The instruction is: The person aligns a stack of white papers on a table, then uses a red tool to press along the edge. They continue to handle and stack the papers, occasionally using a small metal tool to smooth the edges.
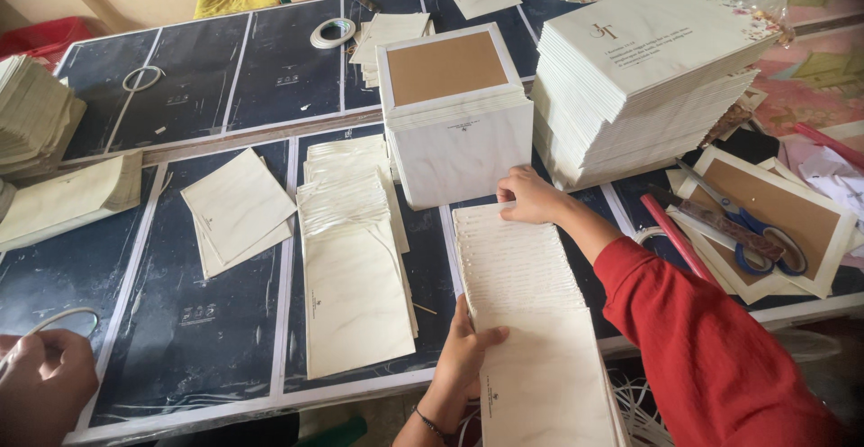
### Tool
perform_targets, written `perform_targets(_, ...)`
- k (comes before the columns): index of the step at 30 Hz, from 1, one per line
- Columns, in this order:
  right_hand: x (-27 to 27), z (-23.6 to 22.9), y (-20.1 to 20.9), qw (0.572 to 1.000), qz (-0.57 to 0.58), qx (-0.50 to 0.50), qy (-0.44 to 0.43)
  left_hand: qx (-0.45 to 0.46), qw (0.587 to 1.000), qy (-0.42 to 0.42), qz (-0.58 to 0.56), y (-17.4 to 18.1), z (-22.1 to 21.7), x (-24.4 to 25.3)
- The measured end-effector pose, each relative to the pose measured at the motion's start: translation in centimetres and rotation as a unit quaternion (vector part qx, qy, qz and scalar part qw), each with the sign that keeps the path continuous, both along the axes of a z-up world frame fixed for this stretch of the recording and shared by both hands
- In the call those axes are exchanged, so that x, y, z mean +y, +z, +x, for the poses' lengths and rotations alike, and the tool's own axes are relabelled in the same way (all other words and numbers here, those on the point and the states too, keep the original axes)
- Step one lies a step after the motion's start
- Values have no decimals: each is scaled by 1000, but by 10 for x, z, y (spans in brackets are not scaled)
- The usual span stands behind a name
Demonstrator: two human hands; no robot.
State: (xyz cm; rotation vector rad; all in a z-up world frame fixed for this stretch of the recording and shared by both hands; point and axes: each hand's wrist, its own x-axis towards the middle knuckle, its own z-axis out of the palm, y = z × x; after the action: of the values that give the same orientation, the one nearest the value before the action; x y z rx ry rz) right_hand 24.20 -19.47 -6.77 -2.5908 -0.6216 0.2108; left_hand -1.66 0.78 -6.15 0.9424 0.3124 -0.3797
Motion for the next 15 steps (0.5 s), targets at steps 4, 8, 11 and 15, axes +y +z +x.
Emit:
perform_targets(4, 6, -13, 18, 999, 31, 19, -5, 9, 1000, 7, -7, 0, -1, -1)
perform_targets(8, 14, -21, 28, 997, -13, 48, -53, 12, 1000, 2, 7, 0, 0, 0)
perform_targets(11, 12, -22, 25, 997, 8, 51, -56, 15, 1000, 16, -12, -11, 0, -3)
perform_targets(15, 7, -21, 22, 994, 41, 68, -73, 24, 999, 17, -24, -2, -1, -3)
